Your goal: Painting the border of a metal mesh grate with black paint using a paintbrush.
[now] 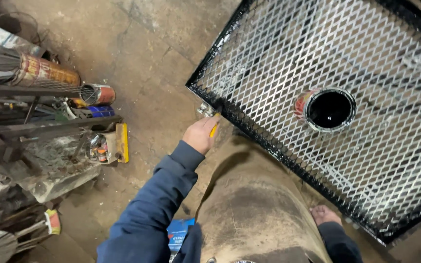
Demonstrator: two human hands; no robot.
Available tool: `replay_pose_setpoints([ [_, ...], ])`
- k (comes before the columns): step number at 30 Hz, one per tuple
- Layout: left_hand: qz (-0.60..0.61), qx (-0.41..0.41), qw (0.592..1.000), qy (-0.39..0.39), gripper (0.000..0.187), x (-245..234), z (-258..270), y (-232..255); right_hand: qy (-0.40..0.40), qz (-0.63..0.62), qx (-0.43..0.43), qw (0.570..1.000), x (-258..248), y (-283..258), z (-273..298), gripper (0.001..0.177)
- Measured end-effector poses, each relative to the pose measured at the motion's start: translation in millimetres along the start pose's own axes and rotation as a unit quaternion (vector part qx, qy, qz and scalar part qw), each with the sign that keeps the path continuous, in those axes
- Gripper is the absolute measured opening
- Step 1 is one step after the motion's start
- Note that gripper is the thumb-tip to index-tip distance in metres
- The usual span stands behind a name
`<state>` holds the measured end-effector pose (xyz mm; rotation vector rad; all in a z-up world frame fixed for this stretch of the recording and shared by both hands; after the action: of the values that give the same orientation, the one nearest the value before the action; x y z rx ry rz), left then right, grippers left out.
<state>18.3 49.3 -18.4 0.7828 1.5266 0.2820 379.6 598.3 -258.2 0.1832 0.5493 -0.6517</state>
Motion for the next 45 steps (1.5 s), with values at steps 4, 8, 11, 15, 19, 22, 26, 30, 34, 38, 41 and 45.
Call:
replay_pose_setpoints([
  [4,-0.041,-0.023,0.999,0.015,0.031,1.0,-8.5,-28.6,-0.02,-0.019,0.022,0.999,-1.7,-1.0,1.0,0.037],
  [8,-0.016,-0.002,1.0,-0.025,0.031,4.9,-8.0,-3.6,0.008,-0.028,0.02,0.999,-3.2,0.6,1.3,0.035],
  [11,0.087,-0.033,0.994,-0.059,0.019,-7.6,-17.8,8.5,-0.047,-0.026,0.083,0.995,-20.4,-22.4,18.9,0.032],
  [15,0.138,-0.246,0.959,-0.039,0.019,-42.9,-50.1,-34.0,-0.085,0.022,0.096,0.992,-34.7,-44.1,30.8,0.037],
  [19,-0.029,-0.083,0.996,0.03,0.023,-22.7,-36.4,-64.6,-0.085,0.025,0.084,0.992,-13.7,-21.4,17.9,0.042],
  [22,-0.023,-0.061,0.994,-0.082,0.03,0.1,-22.5,-25.1,-0.061,0.091,0.048,0.993,2.5,-8.2,0.8,0.045],
  [26,0.033,-0.033,0.998,-0.032,0.02,-5.0,-23.1,5.9,-0.008,0.064,-0.007,0.998,79.8,75.9,-58.4,0.043],
  [30,-0.05,-0.098,0.994,0.002,0.029,-29.6,-45.6,-32.0,0.0,0.052,0.001,0.999,83.2,75.1,-56.0,0.039],
  [34,-0.007,-0.042,0.995,-0.086,0.039,-18.7,-35.3,5.3,-0.032,0.038,-0.075,0.996,87.0,75.1,-55.5,0.034],
  [38,-0.037,-0.011,0.999,-0.03,0.049,-43.4,-39.6,23.0,-0.138,-0.122,-0.11,0.977,91.4,78.3,-58.3,0.034],
  [41,-0.139,-0.101,0.982,-0.075,0.051,-49.1,-36.8,-2.3,-0.129,-0.112,-0.125,0.977,92.8,74.3,-63.7,0.036],
  [45,-0.102,-0.062,0.982,-0.146,0.046,-47.6,-28.8,8.6,-0.096,-0.101,-0.139,0.98,97.0,75.5,-57.4,0.04],
])
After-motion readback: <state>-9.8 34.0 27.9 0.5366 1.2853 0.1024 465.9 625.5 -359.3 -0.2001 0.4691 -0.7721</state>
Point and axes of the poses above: each hand's wrist, its own z-axis away from the middle knuckle, its own x-axis out of the palm, y = z × x, the point moved 4 cm from there along -z, towards the middle knuckle, and after that the axes turned 1 degree about -y, right-handed, at the moved point
